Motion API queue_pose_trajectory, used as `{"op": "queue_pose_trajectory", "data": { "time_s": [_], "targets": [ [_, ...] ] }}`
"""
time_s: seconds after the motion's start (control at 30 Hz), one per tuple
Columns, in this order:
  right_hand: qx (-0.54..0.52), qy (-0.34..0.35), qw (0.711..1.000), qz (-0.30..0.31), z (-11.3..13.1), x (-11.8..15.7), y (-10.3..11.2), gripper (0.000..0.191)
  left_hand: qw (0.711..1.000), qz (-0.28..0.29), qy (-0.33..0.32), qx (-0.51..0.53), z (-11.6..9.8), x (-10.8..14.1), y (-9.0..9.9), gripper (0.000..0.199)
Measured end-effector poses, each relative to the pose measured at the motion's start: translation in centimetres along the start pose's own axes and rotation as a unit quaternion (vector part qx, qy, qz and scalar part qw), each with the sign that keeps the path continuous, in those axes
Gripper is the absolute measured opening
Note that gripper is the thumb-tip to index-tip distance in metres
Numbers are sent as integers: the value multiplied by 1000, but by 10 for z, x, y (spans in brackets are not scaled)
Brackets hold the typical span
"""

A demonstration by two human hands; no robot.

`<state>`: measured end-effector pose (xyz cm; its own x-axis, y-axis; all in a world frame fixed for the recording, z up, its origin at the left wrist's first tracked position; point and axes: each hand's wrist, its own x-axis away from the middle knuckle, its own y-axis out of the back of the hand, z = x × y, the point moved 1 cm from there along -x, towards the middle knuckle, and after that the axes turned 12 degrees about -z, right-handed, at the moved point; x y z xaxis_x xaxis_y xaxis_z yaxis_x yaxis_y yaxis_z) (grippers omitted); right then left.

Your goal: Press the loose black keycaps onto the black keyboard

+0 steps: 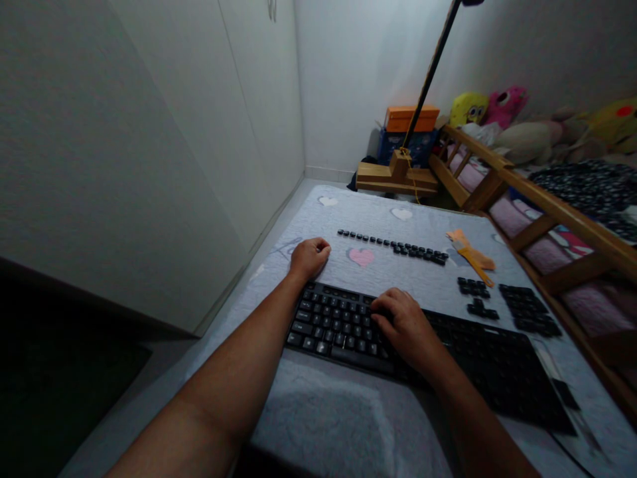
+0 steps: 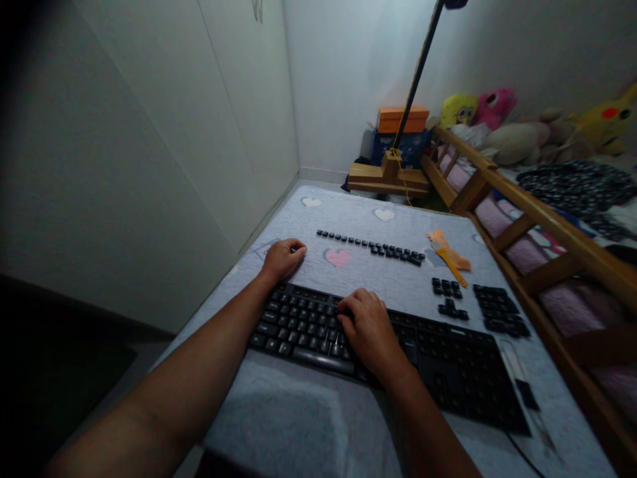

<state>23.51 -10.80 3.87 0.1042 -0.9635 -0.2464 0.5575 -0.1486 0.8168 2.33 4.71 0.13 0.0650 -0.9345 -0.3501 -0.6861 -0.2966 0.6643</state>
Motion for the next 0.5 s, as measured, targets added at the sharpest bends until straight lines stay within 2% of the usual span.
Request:
{"op": "queue_pose_trajectory", "data": {
  "time_s": [0.5],
  "targets": [
    [19,0,1000,-11,2,-1,-3,12,1000,8,2,-3,0,0,0,23]
  ]
}}
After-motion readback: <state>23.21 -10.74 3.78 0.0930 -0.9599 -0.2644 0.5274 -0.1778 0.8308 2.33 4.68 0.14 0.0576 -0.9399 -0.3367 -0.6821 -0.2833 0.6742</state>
